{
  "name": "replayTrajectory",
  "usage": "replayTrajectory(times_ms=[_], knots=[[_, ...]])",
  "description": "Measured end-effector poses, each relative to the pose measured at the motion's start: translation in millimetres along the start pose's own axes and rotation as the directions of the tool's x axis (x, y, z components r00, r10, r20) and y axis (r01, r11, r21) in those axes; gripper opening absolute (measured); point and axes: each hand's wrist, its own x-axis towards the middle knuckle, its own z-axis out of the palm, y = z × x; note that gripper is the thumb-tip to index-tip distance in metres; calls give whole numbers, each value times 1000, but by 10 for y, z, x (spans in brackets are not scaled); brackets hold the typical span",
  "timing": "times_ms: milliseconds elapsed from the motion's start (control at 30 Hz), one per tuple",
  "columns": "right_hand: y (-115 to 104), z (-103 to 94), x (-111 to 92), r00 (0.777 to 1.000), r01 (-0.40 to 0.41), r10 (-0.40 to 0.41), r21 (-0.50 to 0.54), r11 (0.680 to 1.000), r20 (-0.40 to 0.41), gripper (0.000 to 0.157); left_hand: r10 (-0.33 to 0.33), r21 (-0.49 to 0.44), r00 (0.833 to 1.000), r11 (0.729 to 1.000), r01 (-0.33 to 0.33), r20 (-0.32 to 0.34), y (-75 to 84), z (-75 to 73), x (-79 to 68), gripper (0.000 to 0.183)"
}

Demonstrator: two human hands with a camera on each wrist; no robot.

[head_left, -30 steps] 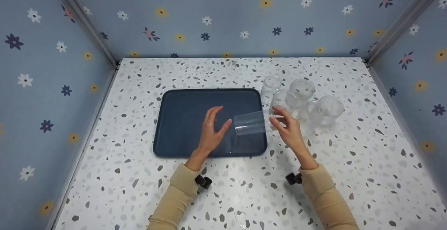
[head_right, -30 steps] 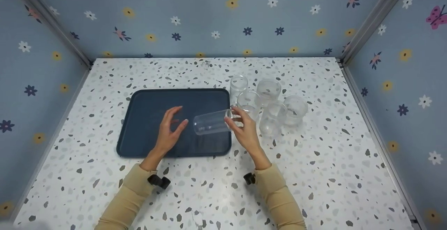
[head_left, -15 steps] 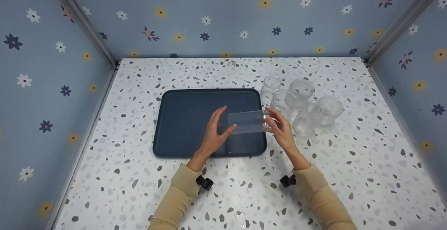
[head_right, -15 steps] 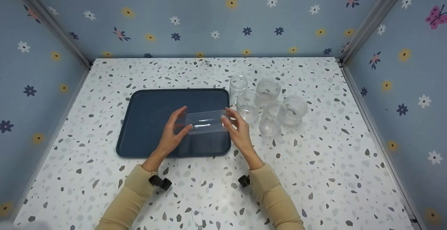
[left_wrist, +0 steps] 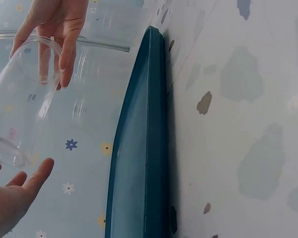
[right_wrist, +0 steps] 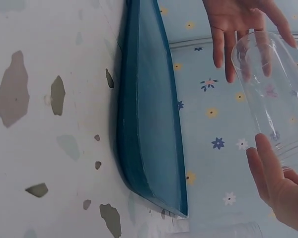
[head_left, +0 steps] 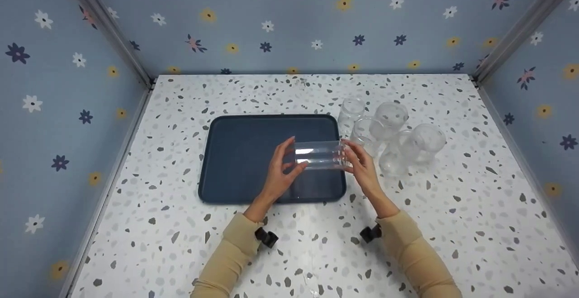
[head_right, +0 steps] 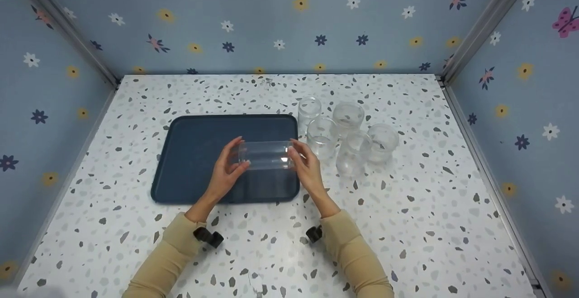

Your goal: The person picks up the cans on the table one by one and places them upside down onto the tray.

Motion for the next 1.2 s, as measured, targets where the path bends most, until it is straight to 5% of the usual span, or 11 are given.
replayTrajectory(times_ms=[200,367,500,667,733,900,1200], knots=[[84,-25,39,1000,-30,30,19,999,0,43,10,-28,1000,1000,-10,19,25,4,23,62],[420,-120,115,999,-27,27,13,1000,-43,41,0,-48,1000,999,1,17,17,2,40,61],[214,-20,86,999,-47,47,22,999,-13,43,9,-77,1000,997,-9,-11,-8,-13,54,59],[312,-55,132,998,-63,63,20,998,33,43,9,-89,1000,996,-12,-30,-2,-44,55,57],[251,-27,137,995,-90,90,8,996,38,47,7,-82,999,997,-10,-37,11,-62,58,57],[-473,254,55,978,-188,191,-44,981,83,54,16,-49,998,999,-19,-53,54,-121,82,56],[-675,213,193,970,-176,206,-210,962,130,43,55,63,998,997,-52,-43,131,-271,126,55]])
